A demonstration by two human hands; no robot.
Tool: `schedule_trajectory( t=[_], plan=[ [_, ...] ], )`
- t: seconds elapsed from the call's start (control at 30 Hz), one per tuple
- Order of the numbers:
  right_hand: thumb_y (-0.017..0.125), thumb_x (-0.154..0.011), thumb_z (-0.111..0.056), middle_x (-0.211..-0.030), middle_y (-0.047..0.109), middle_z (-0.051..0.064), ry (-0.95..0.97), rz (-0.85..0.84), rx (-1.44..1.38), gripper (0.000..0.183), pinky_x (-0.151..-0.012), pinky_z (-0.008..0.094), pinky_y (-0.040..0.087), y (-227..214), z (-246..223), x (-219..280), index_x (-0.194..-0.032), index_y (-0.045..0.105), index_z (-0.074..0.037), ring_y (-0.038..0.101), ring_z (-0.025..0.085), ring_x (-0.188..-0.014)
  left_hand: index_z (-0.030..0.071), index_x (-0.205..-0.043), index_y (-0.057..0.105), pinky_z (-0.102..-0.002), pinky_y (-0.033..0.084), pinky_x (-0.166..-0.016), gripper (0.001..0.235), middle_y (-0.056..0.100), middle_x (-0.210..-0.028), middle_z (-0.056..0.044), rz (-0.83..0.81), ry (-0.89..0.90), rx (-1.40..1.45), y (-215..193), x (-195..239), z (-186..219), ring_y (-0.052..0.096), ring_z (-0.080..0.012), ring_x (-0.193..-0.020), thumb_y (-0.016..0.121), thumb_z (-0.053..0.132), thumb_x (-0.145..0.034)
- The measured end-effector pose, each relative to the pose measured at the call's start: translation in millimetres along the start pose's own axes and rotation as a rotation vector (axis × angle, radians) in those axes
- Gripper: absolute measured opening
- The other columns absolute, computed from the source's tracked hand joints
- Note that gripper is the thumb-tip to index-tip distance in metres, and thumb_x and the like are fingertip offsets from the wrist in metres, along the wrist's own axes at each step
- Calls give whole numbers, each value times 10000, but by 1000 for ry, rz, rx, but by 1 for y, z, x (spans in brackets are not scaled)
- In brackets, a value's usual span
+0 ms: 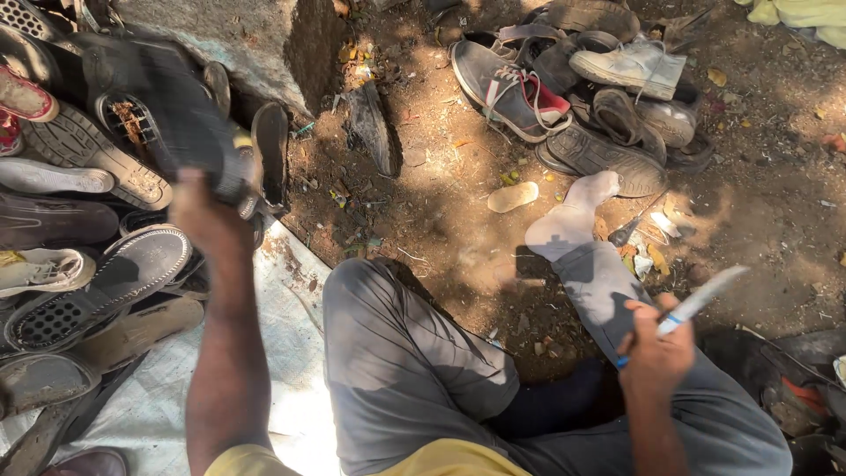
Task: The person sits on the ground and uses a knife to scrape and clean the soles and edges of several shoes. They handle multiple pairs of footwear, including sneakers and sandals, picking them up one by one, working on them with the tool, and placing them back down.
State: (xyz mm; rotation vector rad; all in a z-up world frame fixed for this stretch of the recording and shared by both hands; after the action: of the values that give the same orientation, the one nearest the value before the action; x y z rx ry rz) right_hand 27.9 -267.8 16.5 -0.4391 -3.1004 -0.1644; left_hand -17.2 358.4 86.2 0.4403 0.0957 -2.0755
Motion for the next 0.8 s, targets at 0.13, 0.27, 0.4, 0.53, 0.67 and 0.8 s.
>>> schedule_trajectory(
  t=[0.13, 0.27, 0.4, 0.53, 0.67, 0.8],
  plan=[
    [674, -990, -164, -851, 693, 109, 166, -259, 326, 332, -455, 279, 410, 42, 70, 16, -1289, 627, -27, 512, 100, -508, -6, -1543, 156, -343, 677, -813, 715, 603, -1302, -127, 16, 8, 98, 25, -41, -19, 771, -233, -1085, 488, 464, -1118],
    [720, -887, -185, -728, 693, 120, 89, -464, 697, 493, -561, 340, 504, 37, 121, 34, -1357, 609, -83, 614, 166, -589, -37, -1300, 625, -477, 501, -1014, 708, 653, -1271, -298, -381, -269, -860, 146, -8, -147, 643, -393, -1199, 720, 543, -907],
    [727, -898, -237, -776, 684, 109, -33, -534, 736, 479, -613, 362, 528, 34, 133, 29, -1328, 605, -64, 663, 186, -645, -17, -1228, 611, -508, 525, -937, 773, 670, -1167, -287, -400, -386, -1137, 221, 29, -234, 649, -449, -1110, 730, 647, -850],
    [719, -906, -259, -700, 663, 126, 173, -433, 758, 467, -592, 370, 519, 34, 120, 5, -1325, 624, -74, 655, 198, -590, 51, -1168, 629, -541, 568, -805, 523, 733, -983, -220, -312, -185, -1186, 248, 44, -222, 713, -436, -905, 684, 505, -914],
    [725, -934, -268, -713, 610, 160, 195, -380, 704, 450, -587, 380, 503, 32, 112, -3, -1328, 648, -63, 580, 195, -598, 64, -1051, 640, -515, 586, -761, 394, 732, -873, -172, -451, 43, -1154, 236, 83, -137, 724, -395, -817, 680, 449, -980],
    [722, -904, -276, -793, 682, 114, 134, -420, 624, 503, -641, 354, 542, 33, 112, 3, -1352, 603, -82, 645, 158, -652, 46, -1060, 614, -505, 571, -649, 443, 718, -828, -161, -670, 168, -1216, 235, 181, -99, 732, -371, -717, 742, 384, -803]
  ],
)
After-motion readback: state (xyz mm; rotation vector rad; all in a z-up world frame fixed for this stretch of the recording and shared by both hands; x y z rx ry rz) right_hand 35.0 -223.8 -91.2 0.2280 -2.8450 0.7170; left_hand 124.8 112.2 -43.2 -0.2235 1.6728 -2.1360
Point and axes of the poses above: each hand's wrist, its own x-axis away from the middle knuckle, its own y-axis out of the palm, z = x × y, the point moved 1 cm from there along -x, towards the middle knuckle
